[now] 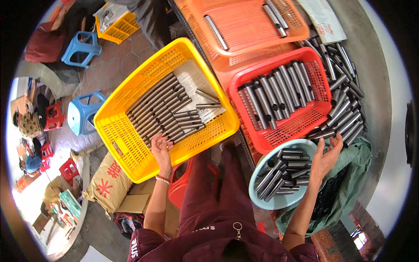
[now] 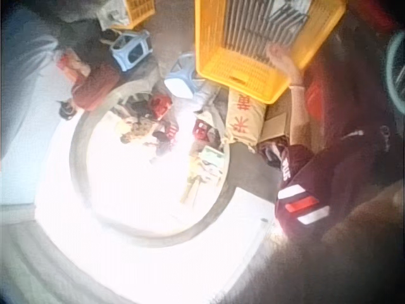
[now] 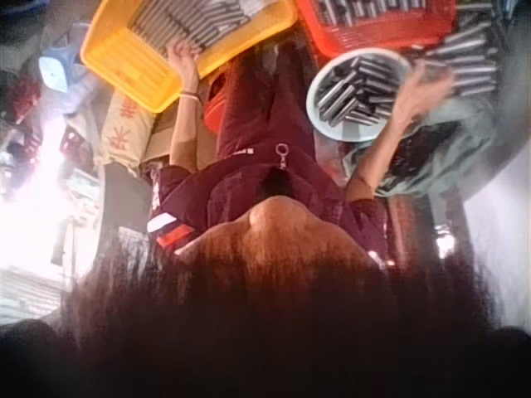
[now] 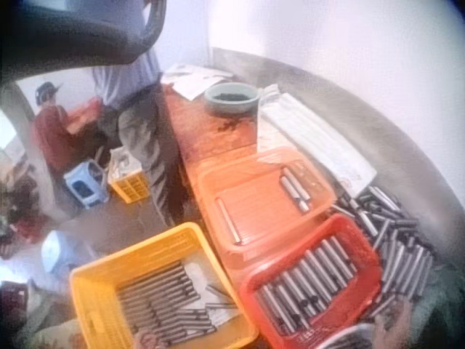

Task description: The person repeatedly picks up cylindrical metal parts from a green sack and a red basket, then places them into a yellow basket lined with newspaper. The person arranges the parts in rows within the yellow basket throughout the clip.

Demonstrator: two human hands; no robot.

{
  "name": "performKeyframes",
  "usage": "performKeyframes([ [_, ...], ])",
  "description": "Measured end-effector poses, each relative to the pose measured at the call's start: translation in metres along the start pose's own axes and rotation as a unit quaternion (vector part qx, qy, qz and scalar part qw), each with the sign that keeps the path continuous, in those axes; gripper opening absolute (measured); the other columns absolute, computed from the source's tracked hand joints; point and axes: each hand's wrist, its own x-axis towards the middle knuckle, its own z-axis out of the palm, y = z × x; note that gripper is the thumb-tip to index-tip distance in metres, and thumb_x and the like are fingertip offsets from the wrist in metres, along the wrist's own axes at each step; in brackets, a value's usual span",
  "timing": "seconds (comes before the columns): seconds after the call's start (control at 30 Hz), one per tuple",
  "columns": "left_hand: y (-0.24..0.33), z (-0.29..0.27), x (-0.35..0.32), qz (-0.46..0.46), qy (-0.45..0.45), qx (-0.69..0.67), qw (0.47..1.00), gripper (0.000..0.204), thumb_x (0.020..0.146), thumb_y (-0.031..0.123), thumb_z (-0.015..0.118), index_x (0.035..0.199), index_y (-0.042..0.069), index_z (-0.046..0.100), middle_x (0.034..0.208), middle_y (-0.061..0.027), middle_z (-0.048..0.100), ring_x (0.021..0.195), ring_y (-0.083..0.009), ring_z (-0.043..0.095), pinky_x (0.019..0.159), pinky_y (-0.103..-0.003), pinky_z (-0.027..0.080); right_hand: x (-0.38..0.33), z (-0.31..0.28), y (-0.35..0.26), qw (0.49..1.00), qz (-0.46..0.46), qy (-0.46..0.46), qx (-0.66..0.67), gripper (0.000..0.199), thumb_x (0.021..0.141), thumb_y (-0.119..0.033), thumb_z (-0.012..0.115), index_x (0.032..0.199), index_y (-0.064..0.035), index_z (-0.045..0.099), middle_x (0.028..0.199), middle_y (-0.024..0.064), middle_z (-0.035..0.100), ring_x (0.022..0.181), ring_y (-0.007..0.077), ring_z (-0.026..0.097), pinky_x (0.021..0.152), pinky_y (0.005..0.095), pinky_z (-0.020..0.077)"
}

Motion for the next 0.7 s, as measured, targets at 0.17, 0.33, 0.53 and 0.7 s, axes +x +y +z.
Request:
performKeyframes([
  [0.17, -0.060, -0.003, 0.039, -0.154, -0.022, -0.088, 0.984, 0.028, 0.086, 0.010, 0.051, 0.113, 0.006, 0.046, 0.093, -0.0095, 0.058, 0.074, -0.0187, 0.060, 0.064, -0.032, 0.052, -0.040, 0.041, -0.157, 0.929, -0.218, -0.238, 0.180, 0.022, 0.078, -0.007, 0.060, 0.098, -0.0008, 0.055, 0.088, 0.0132, 0.055, 0.076, 0.0280, 0.055, 0.070, 0.0354, 0.0454],
  [0.33, -0.139, -0.004, 0.095, -0.022, -0.197, 0.247, 0.948, 0.048, 0.075, 0.010, 0.063, 0.117, 0.001, 0.042, 0.101, -0.0145, 0.053, 0.085, -0.0289, 0.056, 0.074, -0.034, 0.047, -0.095, 0.210, -0.231, 0.842, -0.237, -0.475, 0.098, 0.031, 0.075, -0.008, 0.063, 0.103, 0.0006, 0.054, 0.099, 0.0215, 0.057, 0.093, 0.0371, 0.056, 0.078, 0.0416, 0.0455],
  [0.53, -0.116, 0.026, 0.146, 0.182, -0.309, 0.507, 0.784, 0.093, 0.063, 0.019, 0.077, 0.132, -0.004, 0.021, 0.131, -0.0224, 0.032, 0.125, -0.0358, 0.029, 0.103, -0.039, 0.029, -0.131, 0.385, -0.191, 0.823, -0.192, -0.510, -0.160, 0.044, 0.072, -0.005, 0.067, 0.111, -0.0005, 0.046, 0.115, 0.0175, 0.048, 0.106, 0.0318, 0.051, 0.084, 0.0393, 0.0472],
  [0.7, -0.170, 0.052, 0.164, 0.275, -0.365, 0.628, 0.629, 0.119, 0.051, 0.040, 0.082, 0.140, 0.007, 0.011, 0.142, -0.0261, 0.014, 0.132, -0.0372, 0.016, 0.106, -0.047, 0.018, -0.158, 0.450, -0.149, 0.822, -0.262, -0.474, -0.176, 0.063, 0.072, -0.003, 0.066, 0.126, -0.0043, 0.034, 0.121, 0.0158, 0.041, 0.114, 0.0320, 0.042, 0.092, 0.0416, 0.0396],
])
